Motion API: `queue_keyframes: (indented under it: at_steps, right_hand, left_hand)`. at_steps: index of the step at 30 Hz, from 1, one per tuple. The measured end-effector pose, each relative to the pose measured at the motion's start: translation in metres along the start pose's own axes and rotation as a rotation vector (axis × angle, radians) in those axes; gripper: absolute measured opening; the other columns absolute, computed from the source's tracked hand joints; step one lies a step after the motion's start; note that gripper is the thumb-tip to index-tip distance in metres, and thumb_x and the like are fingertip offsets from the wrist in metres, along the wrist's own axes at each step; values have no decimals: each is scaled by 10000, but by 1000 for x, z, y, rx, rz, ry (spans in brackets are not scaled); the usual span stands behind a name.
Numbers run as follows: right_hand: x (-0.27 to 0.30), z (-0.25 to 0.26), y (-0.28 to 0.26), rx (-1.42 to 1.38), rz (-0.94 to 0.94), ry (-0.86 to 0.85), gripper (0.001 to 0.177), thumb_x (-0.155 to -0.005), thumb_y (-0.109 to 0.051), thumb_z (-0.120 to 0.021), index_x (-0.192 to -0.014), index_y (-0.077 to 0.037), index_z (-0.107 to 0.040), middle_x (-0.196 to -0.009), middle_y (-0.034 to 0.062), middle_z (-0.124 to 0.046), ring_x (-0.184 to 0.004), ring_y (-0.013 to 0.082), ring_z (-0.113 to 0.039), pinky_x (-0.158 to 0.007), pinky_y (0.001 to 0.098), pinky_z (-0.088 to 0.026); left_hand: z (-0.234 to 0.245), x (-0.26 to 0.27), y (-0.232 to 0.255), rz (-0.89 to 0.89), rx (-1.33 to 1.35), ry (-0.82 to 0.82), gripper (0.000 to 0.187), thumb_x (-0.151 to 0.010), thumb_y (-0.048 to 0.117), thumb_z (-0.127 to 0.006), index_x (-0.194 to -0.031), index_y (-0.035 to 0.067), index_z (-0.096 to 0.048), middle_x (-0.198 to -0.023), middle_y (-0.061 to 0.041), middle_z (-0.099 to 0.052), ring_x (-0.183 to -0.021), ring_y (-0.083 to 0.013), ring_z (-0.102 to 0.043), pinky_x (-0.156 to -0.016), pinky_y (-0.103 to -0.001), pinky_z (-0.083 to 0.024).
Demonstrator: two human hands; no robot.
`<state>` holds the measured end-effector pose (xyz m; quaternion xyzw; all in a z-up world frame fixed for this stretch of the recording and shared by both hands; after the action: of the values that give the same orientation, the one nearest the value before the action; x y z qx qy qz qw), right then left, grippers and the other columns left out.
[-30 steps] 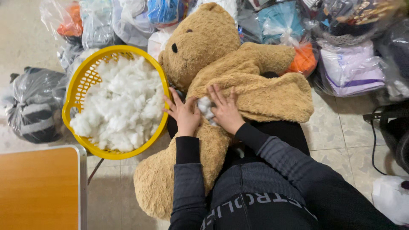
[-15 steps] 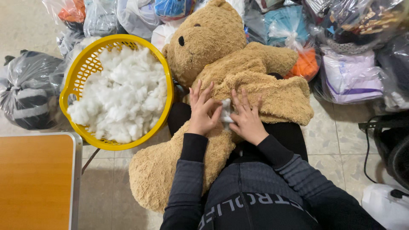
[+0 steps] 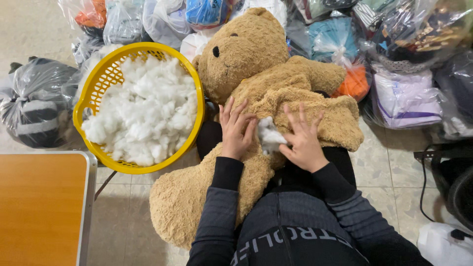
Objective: The person repeatedly takes handfuls of white stuffing from a yellow basket and inserts them into an opening in the torso of a large brown teddy bear. They push and distribute the stuffing inside the bear's body to fill it out.
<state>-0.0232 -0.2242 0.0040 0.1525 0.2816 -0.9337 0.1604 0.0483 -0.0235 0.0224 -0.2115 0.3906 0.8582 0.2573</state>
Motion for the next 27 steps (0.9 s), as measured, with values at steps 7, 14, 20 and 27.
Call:
queue_keyframes:
  at_steps: [7, 14, 20, 27]
  right_hand:
    - [-3, 33, -1, 49, 14, 58, 241, -821, -262, -718, -640, -105, -696, -1703, 79, -343, -1629, 350, 14, -1186, 703, 218]
    - [-7, 48, -11, 63, 62, 104, 222, -802, -278, -727, -663, -108, -701, -1693, 88, -375, -1615, 363, 11, -1165, 726, 214]
    - [-6, 54, -17, 93, 62, 124, 229, -799, -268, -752, -653, -102, -694, -1665, 64, -430, -1628, 358, -20, -1182, 724, 206]
    - [-5, 45, 5, 99, -73, 175, 238, -934, -367, -751, -816, -160, -759, -1710, 82, -386, -1650, 380, -27, -1195, 726, 189]
  left_hand:
    - [-10, 6, -1, -45, -69, -77, 187, -1000, 324, -700, -1084, 158, -727, -1491, -45, -596, -1574, -296, -298, -1339, -556, -72]
    - [-29, 11, 38, -336, -50, -209, 770, -918, 624, -660, -1465, 114, -472, -1518, -86, -534, -1527, -299, -251, -1246, -623, 22]
    - [-47, 28, 64, -437, -393, -214, 625, -911, 358, -783, -1491, 247, -578, -1305, 89, -655, -1466, -159, -448, -1298, -665, 56]
    - [-23, 17, 25, -231, -252, -47, 460, -840, 274, -866, -1252, 220, -668, -1104, 7, -747, -1319, -213, -526, -1252, -646, 30]
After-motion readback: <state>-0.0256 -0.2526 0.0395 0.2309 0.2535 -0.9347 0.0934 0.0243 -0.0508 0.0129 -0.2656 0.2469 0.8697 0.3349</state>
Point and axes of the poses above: each hand's wrist, its own x-axis away from the middle knuckle, its own z-axis out of the back of the hand, y = z × x, the point moved 5 cm from there along -x, towards the middle knuckle
